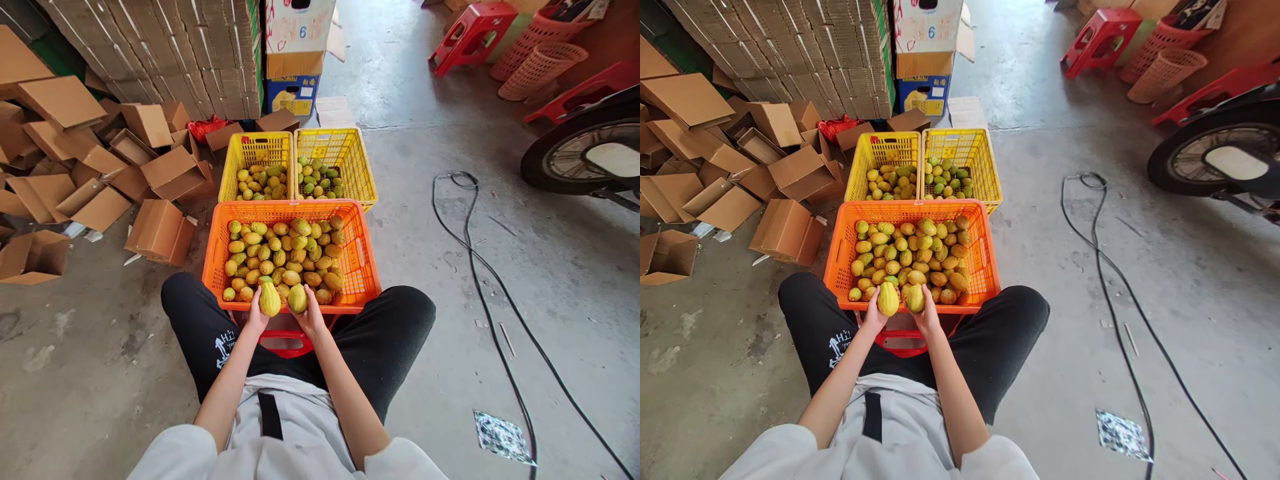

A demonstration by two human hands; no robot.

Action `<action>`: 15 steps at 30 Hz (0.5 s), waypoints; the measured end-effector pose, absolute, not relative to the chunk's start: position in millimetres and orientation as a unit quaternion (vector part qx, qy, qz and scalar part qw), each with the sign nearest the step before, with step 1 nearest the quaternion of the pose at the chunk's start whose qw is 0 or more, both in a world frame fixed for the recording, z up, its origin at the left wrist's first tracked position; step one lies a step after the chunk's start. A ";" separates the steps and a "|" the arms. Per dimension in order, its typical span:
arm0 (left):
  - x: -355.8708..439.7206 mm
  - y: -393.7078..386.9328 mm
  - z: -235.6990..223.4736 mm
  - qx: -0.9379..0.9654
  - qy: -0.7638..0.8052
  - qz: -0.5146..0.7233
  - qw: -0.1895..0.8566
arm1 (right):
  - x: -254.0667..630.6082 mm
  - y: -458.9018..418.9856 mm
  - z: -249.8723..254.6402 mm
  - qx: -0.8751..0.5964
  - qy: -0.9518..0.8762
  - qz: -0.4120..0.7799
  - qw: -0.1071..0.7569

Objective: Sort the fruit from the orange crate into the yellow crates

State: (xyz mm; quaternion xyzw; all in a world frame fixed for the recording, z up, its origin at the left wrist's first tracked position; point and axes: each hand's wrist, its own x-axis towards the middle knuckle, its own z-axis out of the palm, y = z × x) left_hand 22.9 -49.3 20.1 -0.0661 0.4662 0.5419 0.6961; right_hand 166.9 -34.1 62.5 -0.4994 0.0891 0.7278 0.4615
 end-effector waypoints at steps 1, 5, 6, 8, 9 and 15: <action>22.8 -49.1 20.0 -0.070 0.464 0.543 0.697 | 167.0 -34.1 61.8 -0.493 0.087 0.735 0.457; 23.7 -50.3 16.7 -0.081 0.462 0.541 0.698 | 168.1 -35.0 58.0 -0.485 0.071 0.753 0.440; 24.0 -50.7 15.4 -0.084 0.464 0.539 0.698 | 168.4 -35.2 56.8 -0.487 0.069 0.752 0.438; 24.0 -51.1 13.2 -0.088 0.466 0.533 0.701 | 169.0 -35.3 54.5 -0.493 0.070 0.751 0.434; 23.8 -51.0 12.5 -0.087 0.466 0.529 0.704 | 169.3 -35.4 53.5 -0.497 0.073 0.750 0.431; 21.9 -46.8 15.9 -0.072 0.483 0.508 0.709 | 170.3 -35.3 51.3 -0.525 0.097 0.739 0.411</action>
